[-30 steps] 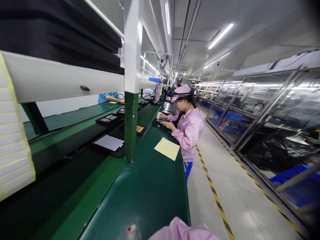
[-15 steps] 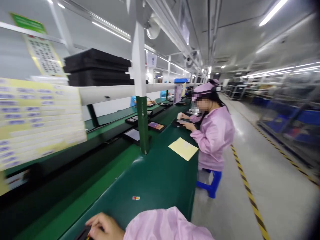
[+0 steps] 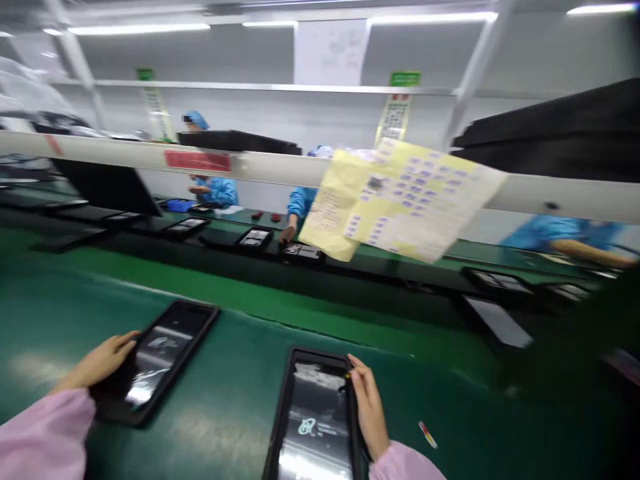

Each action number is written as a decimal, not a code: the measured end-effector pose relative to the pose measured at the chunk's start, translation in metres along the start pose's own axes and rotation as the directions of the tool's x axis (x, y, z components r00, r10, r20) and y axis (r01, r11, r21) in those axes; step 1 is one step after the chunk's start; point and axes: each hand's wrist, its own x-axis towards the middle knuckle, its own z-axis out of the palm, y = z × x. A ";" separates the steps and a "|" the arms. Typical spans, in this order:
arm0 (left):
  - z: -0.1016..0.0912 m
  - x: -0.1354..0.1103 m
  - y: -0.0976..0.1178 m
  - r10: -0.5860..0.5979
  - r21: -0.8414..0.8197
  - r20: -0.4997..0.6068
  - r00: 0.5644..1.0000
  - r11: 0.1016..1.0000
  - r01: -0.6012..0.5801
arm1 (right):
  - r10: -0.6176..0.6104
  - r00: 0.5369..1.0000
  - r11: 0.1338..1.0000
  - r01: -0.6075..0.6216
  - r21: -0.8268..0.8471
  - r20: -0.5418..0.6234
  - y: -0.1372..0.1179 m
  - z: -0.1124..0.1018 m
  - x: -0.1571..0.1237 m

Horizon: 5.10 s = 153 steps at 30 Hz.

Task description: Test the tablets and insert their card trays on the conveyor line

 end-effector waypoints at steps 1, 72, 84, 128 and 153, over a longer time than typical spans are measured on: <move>-0.001 -0.010 -0.015 -0.024 -0.011 0.043 0.999 1.000 0.025 | 0.013 1.000 1.000 -0.013 0.001 -0.007 0.001 0.000 0.000; 0.126 0.021 0.214 0.512 -0.310 0.286 0.810 0.849 -0.428 | -0.256 0.967 0.696 0.171 -0.697 -0.018 -0.029 0.009 0.098; 0.109 -0.049 0.199 0.554 -0.385 0.386 0.737 0.823 -0.417 | -0.113 0.992 0.592 0.016 -0.806 -0.064 -0.026 0.008 0.035; 0.122 -0.043 0.189 0.492 -0.678 0.311 0.813 0.714 -0.173 | -0.045 0.998 0.854 0.017 -0.521 -0.040 -0.025 -0.009 0.043; 0.121 -0.045 0.186 0.497 -0.670 0.340 0.798 0.724 -0.166 | 0.021 0.990 0.945 -0.064 -0.322 -0.137 -0.011 -0.015 0.048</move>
